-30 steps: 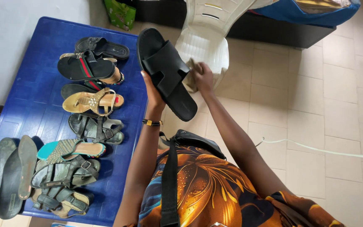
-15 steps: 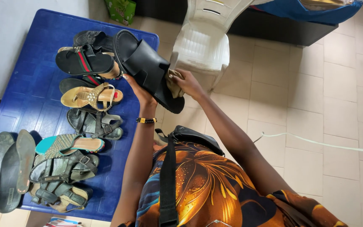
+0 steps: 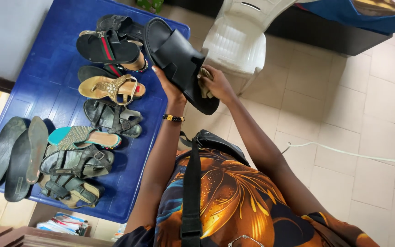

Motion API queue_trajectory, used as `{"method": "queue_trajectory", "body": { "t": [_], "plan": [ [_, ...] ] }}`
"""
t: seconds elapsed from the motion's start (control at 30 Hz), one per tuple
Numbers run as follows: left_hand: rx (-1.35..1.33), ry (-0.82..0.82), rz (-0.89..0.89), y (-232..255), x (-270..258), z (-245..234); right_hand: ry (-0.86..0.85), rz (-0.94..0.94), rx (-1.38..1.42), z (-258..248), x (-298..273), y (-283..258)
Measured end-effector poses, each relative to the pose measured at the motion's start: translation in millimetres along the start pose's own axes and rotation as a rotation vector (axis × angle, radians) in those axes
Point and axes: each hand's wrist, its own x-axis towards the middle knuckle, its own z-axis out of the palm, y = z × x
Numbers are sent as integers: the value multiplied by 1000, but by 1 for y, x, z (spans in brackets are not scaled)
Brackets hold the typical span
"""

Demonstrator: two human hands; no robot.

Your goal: The person wipes a pair of black slides with a cloth on a blue table, then places them on a wooden shoe rack. The person repeats the wiping and placement process for a second slide and adjusts other shoes on the rack.

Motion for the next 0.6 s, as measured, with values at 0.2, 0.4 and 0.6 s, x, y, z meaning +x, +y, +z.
{"method": "queue_trajectory", "body": {
  "t": [0.2, 0.4, 0.6],
  "plan": [
    [51, -14, 30, 2, 2, -3, 147, -2, -204, 11, -8, 7],
    [146, 18, 108, 2, 2, 5, 311, 3, -346, 19, -20, 4],
    [384, 21, 311, 10, -14, 39, 370, 33, -427, 17, -17, 12]
  ]
}}
